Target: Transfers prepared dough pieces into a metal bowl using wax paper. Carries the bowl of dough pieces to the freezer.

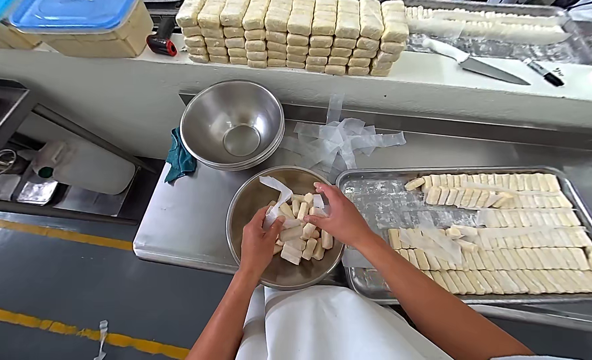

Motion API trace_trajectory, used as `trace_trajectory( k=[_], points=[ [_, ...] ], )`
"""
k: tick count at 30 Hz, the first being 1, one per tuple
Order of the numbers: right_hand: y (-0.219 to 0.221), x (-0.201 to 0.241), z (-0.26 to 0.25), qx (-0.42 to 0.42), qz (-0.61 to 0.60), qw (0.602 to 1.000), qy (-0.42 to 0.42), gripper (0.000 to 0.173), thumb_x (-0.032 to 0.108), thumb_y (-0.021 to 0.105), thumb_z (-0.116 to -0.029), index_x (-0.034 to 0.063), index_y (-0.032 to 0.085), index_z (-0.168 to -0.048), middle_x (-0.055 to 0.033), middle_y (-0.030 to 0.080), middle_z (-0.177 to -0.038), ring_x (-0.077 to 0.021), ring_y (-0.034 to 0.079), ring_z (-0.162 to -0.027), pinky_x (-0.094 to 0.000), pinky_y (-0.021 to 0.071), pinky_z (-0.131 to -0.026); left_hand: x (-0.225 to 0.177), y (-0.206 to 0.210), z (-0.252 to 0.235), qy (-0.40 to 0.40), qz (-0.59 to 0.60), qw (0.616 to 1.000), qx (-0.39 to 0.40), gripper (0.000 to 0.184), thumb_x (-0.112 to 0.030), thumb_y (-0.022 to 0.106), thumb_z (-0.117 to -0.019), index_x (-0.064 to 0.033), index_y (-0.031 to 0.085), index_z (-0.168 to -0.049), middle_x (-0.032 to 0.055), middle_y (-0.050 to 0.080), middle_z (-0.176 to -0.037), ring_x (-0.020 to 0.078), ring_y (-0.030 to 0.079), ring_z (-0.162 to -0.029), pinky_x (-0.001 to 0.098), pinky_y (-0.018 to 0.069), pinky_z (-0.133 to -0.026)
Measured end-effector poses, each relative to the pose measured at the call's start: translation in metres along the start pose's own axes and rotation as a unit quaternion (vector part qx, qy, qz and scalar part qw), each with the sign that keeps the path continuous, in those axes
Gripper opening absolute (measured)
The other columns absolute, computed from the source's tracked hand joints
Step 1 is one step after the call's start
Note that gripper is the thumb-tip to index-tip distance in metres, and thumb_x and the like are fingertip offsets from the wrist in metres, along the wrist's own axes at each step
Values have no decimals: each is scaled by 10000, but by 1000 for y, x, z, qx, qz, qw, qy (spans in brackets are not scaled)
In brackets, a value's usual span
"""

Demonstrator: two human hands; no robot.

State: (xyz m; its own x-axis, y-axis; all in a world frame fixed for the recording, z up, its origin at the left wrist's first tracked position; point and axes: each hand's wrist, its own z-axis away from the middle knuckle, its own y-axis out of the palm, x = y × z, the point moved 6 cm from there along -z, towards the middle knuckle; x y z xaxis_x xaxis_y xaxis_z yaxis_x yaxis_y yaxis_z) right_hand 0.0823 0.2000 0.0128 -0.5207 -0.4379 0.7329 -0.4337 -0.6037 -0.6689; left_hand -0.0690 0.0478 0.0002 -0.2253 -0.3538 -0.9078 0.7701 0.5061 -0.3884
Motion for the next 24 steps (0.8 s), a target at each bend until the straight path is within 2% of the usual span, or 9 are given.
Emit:
trace_trajectory(
  k=[2,5,7,12,14,17,20,22,24],
  points=[
    [2,5,3,43,-31,999,-3,769,436,836,-840,83,533,-1452,-161,602,-1353,-310,628,-1176,-536,539,-970,-3,2,2,15,31,999,15,328,-180,670,-998,-43,636,-1294,73,723,-1005,122,694,-870,341,585,-816],
    [25,14,10,168,-45,984,28,541,393,773,-916,79,637,-1334,-137,687,-1207,-267,670,-1099,-521,540,-959,-15,9,5,71,78,993,50,339,-110,652,-988,-54,625,-1321,55,726,-1084,102,704,-939,311,596,-852],
    [39,12,13,210,-95,971,70,327,320,737,-958,62,687,-1152,-95,709,-961,-182,683,-862,-412,566,-796,-24,13,5,99,94,988,70,374,-52,628,-981,-45,606,-1355,60,710,-1183,100,695,-1018,300,584,-906],
    [57,-2,22,155,-364,905,155,190,204,665,-1000,51,637,-1109,-20,618,-729,-58,532,-534,-199,461,-514,-12,-2,-4,55,134,989,-24,345,-100,413,-1080,9,605,-1344,113,659,-1327,179,686,-1115,384,576,-965],
    [57,-2,27,140,-432,874,173,174,191,632,-1022,64,604,-1138,-26,638,-741,-48,546,-538,-176,446,-503,4,-7,-6,-10,157,987,-36,384,-174,371,-1110,21,566,-1377,135,646,-1340,210,677,-1153,408,573,-972],
    [56,0,30,116,-479,855,164,198,169,606,-1029,81,593,-1205,-35,667,-809,-46,556,-566,-171,441,-507,14,3,-1,-59,148,987,37,398,-232,381,-1114,18,587,-1345,140,687,-1245,215,683,-1121,418,564,-974],
    [53,4,26,94,-388,906,139,223,164,650,-1007,75,629,-1211,-40,659,-842,-67,559,-598,-202,467,-535,9,23,4,-69,164,980,93,282,-202,503,-1078,-13,647,-1230,96,722,-1066,174,703,-983,384,581,-912],
    [46,7,23,88,-261,955,105,292,201,694,-988,58,645,-1238,-80,669,-1001,-140,636,-829,-327,552,-766,5,27,4,-61,157,982,83,234,-135,575,-1043,-13,653,-1226,84,725,-1038,153,701,-944,360,582,-883],
    [44,4,20,71,-217,971,68,282,228,721,-970,48,666,-1180,-90,670,-980,-161,646,-825,-358,562,-769,2,27,2,-43,133,988,63,200,-124,614,-1023,-18,678,-1179,68,731,-983,141,705,-881,345,592,-829]
  ],
)
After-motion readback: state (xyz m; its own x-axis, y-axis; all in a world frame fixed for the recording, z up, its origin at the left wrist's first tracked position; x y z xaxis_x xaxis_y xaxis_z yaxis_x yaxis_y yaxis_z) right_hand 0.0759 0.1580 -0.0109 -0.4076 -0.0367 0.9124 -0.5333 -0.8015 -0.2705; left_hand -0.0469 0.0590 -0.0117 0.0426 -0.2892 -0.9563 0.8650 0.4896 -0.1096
